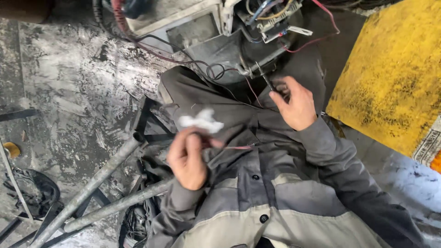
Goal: Repairing an electrical component of a machine using a multimeter.
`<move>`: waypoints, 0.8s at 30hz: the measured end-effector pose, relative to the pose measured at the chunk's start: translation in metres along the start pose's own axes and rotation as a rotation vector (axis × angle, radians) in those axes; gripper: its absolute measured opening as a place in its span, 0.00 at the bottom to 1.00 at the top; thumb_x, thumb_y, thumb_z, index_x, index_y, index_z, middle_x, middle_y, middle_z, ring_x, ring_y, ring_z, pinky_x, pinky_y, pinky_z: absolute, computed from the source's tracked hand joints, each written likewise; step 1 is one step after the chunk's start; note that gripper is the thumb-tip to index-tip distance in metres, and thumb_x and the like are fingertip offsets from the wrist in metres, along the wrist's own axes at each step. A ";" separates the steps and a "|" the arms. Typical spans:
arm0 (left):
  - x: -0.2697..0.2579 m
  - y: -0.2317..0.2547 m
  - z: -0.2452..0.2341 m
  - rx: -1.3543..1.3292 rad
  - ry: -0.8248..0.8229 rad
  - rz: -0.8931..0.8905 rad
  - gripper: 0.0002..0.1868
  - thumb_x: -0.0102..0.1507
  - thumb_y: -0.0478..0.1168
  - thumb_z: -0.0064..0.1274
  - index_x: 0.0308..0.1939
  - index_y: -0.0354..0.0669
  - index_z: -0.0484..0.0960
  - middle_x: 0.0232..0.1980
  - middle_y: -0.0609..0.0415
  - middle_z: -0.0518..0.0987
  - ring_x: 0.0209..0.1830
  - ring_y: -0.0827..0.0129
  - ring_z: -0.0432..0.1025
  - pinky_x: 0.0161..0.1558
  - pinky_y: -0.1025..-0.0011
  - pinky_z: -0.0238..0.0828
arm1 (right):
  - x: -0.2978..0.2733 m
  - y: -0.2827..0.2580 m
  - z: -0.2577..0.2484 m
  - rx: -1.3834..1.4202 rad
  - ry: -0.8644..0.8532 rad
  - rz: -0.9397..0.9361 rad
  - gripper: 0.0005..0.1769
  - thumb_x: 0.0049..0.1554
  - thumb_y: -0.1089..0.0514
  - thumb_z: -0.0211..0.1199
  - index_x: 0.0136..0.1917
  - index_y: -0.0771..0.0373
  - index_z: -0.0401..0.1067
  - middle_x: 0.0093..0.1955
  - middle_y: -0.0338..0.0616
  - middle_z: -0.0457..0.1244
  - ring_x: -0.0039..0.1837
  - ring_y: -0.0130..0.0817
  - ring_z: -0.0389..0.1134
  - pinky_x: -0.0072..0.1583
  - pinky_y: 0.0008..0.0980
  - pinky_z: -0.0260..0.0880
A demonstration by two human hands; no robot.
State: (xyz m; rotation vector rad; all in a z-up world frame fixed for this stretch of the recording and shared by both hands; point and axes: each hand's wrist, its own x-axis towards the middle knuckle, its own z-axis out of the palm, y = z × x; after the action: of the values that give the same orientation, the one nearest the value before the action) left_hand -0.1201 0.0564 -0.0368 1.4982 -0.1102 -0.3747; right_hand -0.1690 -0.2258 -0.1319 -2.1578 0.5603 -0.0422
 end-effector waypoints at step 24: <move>0.041 -0.023 0.111 -0.571 -0.260 -0.334 0.16 0.75 0.38 0.48 0.60 0.26 0.79 0.43 0.49 0.77 0.37 0.70 0.73 0.44 0.71 0.73 | -0.053 -0.064 -0.071 0.619 0.076 0.041 0.10 0.67 0.67 0.58 0.60 0.74 0.72 0.49 0.47 0.65 0.42 0.25 0.67 0.44 0.24 0.66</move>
State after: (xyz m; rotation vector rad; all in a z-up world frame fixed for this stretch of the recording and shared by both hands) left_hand -0.1188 -0.0627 -0.0570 0.8943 0.0431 -0.7977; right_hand -0.2091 -0.2253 -0.0301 -1.5463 0.5480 -0.2437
